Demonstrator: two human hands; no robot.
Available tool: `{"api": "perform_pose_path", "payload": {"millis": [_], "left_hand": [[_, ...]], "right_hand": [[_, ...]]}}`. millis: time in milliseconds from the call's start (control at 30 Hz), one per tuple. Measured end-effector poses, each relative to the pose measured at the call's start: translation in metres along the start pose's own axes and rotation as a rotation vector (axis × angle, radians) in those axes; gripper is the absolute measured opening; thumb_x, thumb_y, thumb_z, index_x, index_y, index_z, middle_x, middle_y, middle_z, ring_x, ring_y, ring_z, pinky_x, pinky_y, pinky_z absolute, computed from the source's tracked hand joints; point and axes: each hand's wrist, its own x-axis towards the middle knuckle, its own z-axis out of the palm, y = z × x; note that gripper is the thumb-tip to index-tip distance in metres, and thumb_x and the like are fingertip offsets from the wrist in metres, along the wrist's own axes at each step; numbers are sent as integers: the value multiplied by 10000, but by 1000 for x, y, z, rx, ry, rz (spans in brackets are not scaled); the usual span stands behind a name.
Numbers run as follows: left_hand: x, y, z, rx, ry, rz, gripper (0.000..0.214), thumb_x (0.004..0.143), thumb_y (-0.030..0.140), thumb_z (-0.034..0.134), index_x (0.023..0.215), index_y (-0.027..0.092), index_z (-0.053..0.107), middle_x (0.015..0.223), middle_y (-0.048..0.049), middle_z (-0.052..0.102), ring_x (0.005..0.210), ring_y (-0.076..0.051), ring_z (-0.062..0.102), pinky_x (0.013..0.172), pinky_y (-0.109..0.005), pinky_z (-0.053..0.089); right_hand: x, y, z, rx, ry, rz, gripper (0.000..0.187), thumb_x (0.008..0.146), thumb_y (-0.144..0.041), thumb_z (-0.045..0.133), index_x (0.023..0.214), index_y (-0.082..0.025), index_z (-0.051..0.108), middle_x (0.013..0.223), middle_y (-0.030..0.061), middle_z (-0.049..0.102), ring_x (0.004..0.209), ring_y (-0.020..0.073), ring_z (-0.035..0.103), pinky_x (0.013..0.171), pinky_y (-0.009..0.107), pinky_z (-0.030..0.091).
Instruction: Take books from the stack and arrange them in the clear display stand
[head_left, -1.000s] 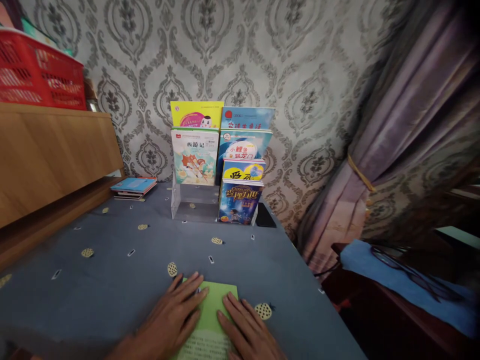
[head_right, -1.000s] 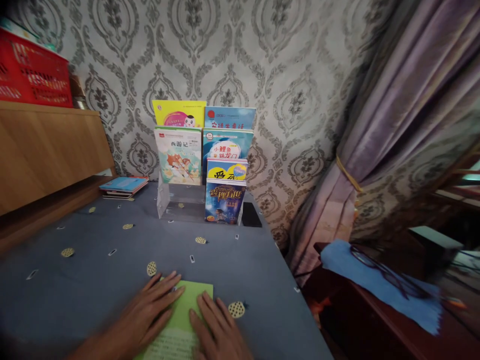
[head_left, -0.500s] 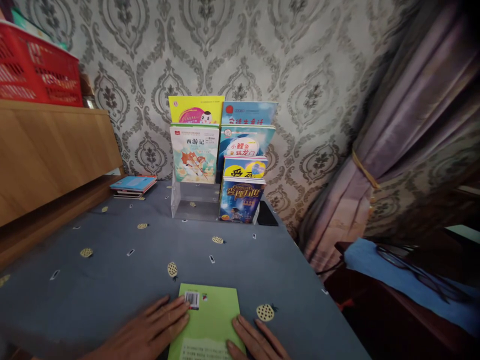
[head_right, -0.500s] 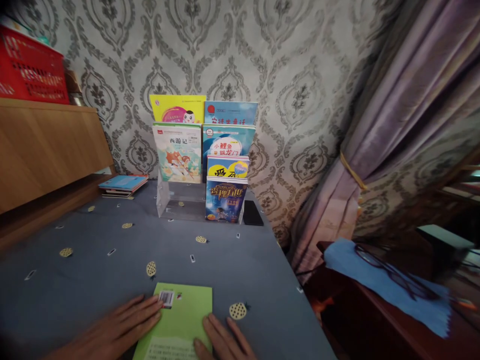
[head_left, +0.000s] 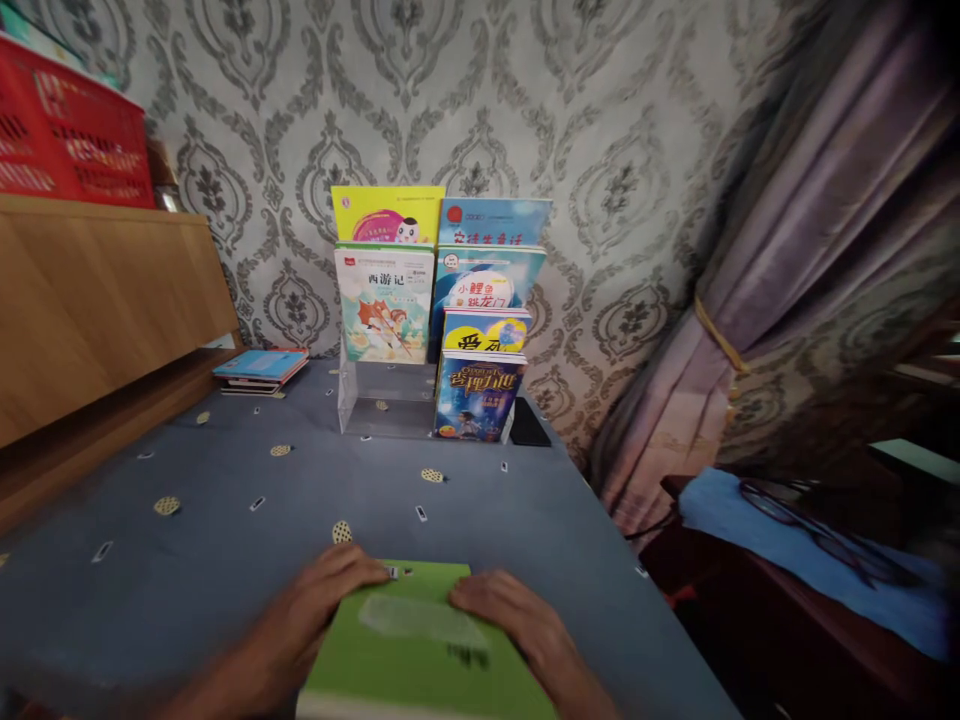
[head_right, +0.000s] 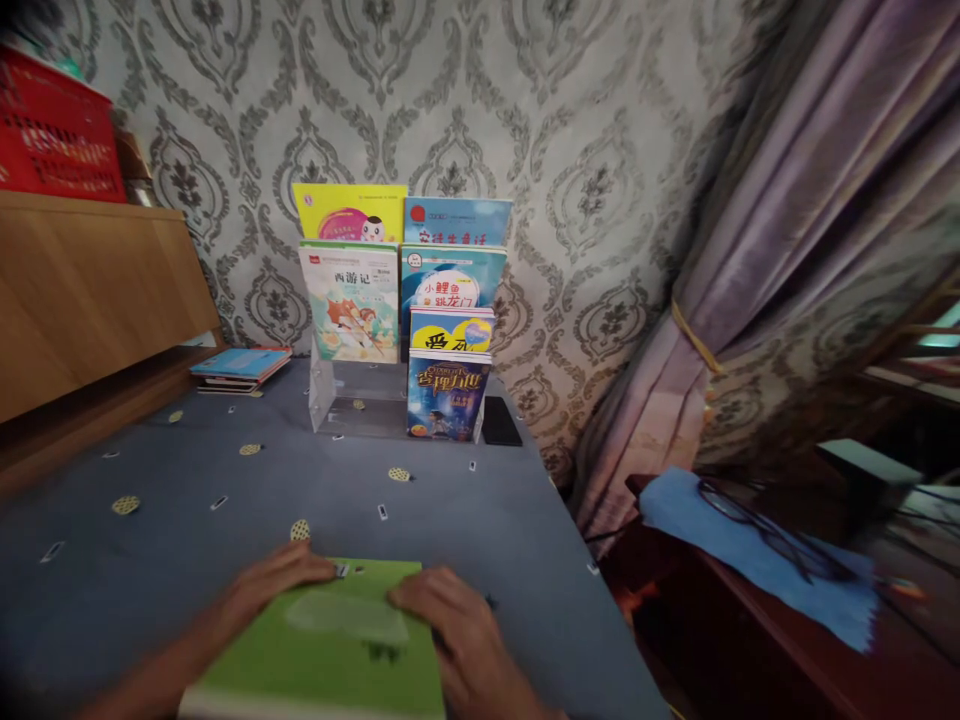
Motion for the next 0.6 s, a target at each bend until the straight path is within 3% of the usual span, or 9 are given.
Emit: {"api": "perform_pose_path", "payload": {"millis": [100,167,233,400,500,567,600], "left_hand": [[25,3,-1,-184,142,-266,362,991,446,407,1080,256,702,1019,-33,747,978,-214,686,892,-350,578],[42,3,3,-259,223,-397,449,990,524,361,1019,232,701,974,-36,747,985,-224,687,907,-363,577],[57,2,7,-321,248,-424,490,976,577,350,1054,231,687,1026,-39,748,1062,-238,679,972,-392,554],[75,-3,7,-373,303,-369,490,969,564,405,1280,220,562,1263,-81,681,1216,-257,620,1058,-460,503],[61,0,1,-232,521,-391,537,974,521,454,1416,218,428,1396,-137,577,1180,-277,630,958,-463,563],[33,4,-1,-89,660,-353,520,984,478,477,1447,252,413,1464,-132,506,1222,-288,597,971,-475,551],[14,5,0,-23,669,-280,492,984,449,499,1440,276,437,1476,-113,488,1267,-285,561,1027,-484,517]], "right_hand": [[33,-8,2,142,199,240,433,979,-559,437,937,-244,730,860,65,718,830,234,678,779,366,579],[54,-5,3,289,198,284,485,955,-619,448,874,-213,701,749,37,669,645,185,629,609,310,565],[72,4,1,440,173,287,503,919,-659,496,953,-194,686,808,32,674,560,146,587,494,276,534],[95,27,-5,574,132,287,543,838,-717,588,848,-177,644,703,-5,649,436,97,520,383,226,453],[102,35,-3,607,129,290,551,826,-722,603,825,-172,639,679,-13,653,414,85,514,379,211,438],[106,37,0,639,149,285,558,816,-726,612,833,-170,647,669,-18,647,407,80,500,368,205,426],[107,38,1,657,164,285,562,812,-729,613,840,-169,650,661,-20,643,403,79,492,360,202,418]]}}
